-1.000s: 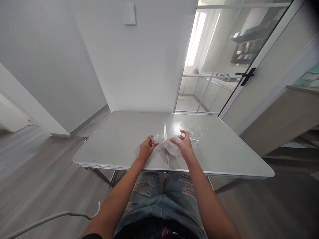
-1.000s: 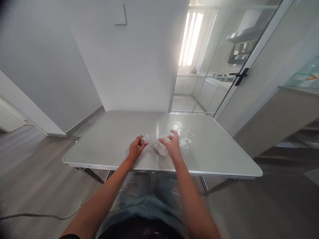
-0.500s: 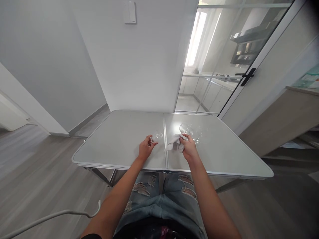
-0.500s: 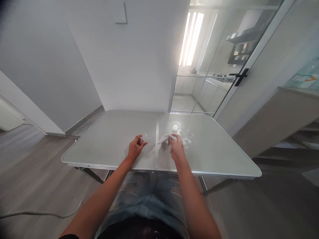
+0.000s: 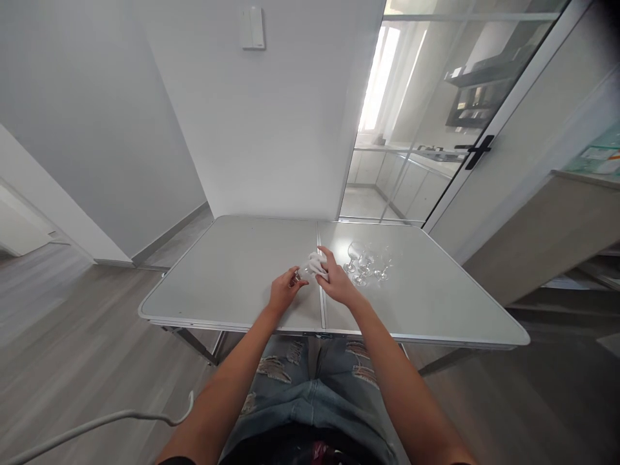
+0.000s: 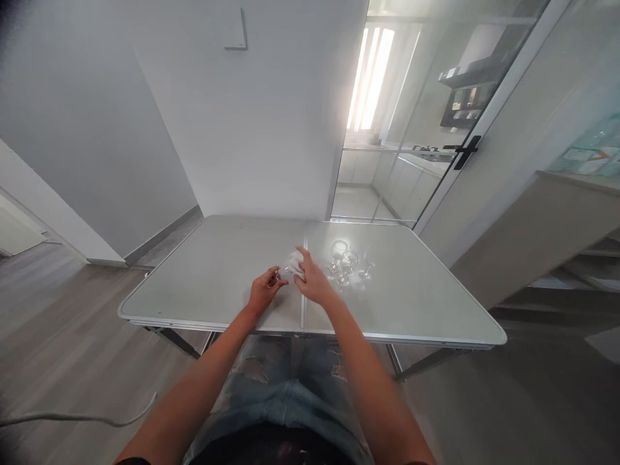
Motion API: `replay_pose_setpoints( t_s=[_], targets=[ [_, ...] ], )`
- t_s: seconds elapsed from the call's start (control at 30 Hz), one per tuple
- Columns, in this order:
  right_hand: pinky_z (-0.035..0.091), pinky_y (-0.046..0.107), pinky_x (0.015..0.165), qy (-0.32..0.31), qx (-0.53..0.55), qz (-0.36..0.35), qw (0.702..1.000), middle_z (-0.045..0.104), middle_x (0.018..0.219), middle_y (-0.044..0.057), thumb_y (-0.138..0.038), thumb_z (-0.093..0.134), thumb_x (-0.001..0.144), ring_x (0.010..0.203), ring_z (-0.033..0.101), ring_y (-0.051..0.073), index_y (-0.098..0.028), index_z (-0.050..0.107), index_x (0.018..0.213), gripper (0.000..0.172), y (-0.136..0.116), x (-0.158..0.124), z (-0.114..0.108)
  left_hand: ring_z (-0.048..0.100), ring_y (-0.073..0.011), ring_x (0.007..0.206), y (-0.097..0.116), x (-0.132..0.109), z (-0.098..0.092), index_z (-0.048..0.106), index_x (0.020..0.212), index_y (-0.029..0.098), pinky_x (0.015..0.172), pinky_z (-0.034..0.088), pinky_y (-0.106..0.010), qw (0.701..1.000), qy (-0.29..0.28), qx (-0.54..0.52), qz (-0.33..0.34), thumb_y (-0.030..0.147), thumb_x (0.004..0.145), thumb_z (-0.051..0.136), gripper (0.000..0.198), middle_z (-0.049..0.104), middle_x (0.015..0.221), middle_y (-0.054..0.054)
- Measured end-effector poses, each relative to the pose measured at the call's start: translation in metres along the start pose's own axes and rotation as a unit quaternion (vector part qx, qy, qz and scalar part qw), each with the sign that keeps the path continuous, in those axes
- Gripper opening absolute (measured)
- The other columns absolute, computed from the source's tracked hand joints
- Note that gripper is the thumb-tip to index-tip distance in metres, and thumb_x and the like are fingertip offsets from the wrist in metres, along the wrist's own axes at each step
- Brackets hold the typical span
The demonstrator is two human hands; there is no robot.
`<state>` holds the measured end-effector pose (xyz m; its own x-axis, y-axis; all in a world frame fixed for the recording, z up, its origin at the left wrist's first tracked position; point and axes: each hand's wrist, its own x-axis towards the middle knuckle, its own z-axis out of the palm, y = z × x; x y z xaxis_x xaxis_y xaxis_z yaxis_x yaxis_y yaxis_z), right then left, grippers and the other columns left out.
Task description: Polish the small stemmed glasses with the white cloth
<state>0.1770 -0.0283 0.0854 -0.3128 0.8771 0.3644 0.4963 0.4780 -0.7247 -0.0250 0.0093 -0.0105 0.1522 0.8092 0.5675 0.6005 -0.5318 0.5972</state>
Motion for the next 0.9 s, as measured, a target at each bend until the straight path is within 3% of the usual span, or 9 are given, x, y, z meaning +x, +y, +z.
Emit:
replay_pose_setpoints(
  t_s=[0.17,0.33,0.4,0.5,0.6,0.73,0.9],
  targets=[
    [0.044,0.029,0.071,-0.112,0.045,-0.016,0.993,0.058,0.08,-0.003,-0.01,0.049,0.077,0.067,0.049,0.015,-0.026,0.013,0.159,0.091,0.005,0.012,-0.014,0.06,-0.012,0.064,-0.003,-0.001,0.002,0.064,0.123,0.019,0.067,0.046,-0.024,0.998,0.004,0.05,0.038,0.051,0.086,0.068,0.049,0.07,0.078,-0.001],
    [0.045,0.031,0.075,-0.176,0.042,-0.052,0.982,0.065,0.094,0.001,-0.016,0.055,0.08,0.076,0.054,0.018,-0.029,0.024,0.157,0.084,0.005,0.019,-0.022,0.061,-0.0142,0.067,-0.001,0.0,-0.001,0.063,0.125,0.019,0.071,0.047,-0.026,0.995,-0.025,0.076,0.063,0.054,0.087,0.064,0.051,0.069,0.076,-0.003],
    [0.045,0.031,0.073,-0.191,0.025,-0.063,0.979,0.065,0.087,0.0,-0.021,0.059,0.082,0.072,0.054,0.017,-0.03,0.029,0.155,0.08,0.002,0.018,-0.024,0.062,-0.0149,0.069,-0.001,0.0,-0.002,0.062,0.126,0.018,0.073,0.047,-0.027,0.994,-0.031,0.073,0.076,0.053,0.09,0.061,0.05,0.071,0.08,-0.004],
    [0.046,0.032,0.074,-0.176,0.019,-0.058,0.983,0.063,0.075,-0.003,-0.035,0.052,0.093,0.065,0.053,0.017,-0.031,0.034,0.154,0.064,-0.001,0.017,-0.025,0.063,-0.0152,0.07,0.0,-0.001,-0.002,0.06,0.129,0.018,0.073,0.048,-0.027,0.994,-0.032,0.072,0.078,0.051,0.093,0.058,0.049,0.072,0.083,-0.006],
    [0.046,0.038,0.09,-0.123,0.016,-0.071,0.99,0.069,0.091,0.001,-0.044,0.036,0.102,0.083,0.059,0.02,-0.031,0.044,0.148,0.049,0.001,0.016,-0.021,0.063,-0.0146,0.067,0.001,-0.002,-0.003,0.059,0.13,0.017,0.07,0.047,-0.026,0.994,-0.045,0.074,0.07,0.051,0.093,0.058,0.05,0.071,0.08,-0.004],
    [0.038,0.044,0.105,-0.089,-0.02,-0.101,0.991,0.07,0.1,0.003,-0.047,0.034,0.102,0.098,0.059,0.022,-0.032,0.046,0.147,0.049,0.011,0.014,-0.014,0.062,-0.0139,0.065,0.002,-0.002,-0.004,0.06,0.128,0.017,0.069,0.046,-0.025,0.994,-0.047,0.067,0.072,0.049,0.093,0.057,0.047,0.07,0.076,-0.002],
    [0.046,0.035,0.086,-0.062,0.025,-0.058,0.996,0.067,0.089,0.002,-0.044,0.034,0.102,0.083,0.058,0.019,-0.027,0.046,0.147,0.05,0.024,0.01,-0.004,0.06,-0.0121,0.062,0.005,-0.001,-0.006,0.063,0.124,0.02,0.067,0.046,-0.024,0.997,-0.044,0.041,0.042,0.051,0.089,0.063,0.046,0.068,0.075,0.0]
  ],
)
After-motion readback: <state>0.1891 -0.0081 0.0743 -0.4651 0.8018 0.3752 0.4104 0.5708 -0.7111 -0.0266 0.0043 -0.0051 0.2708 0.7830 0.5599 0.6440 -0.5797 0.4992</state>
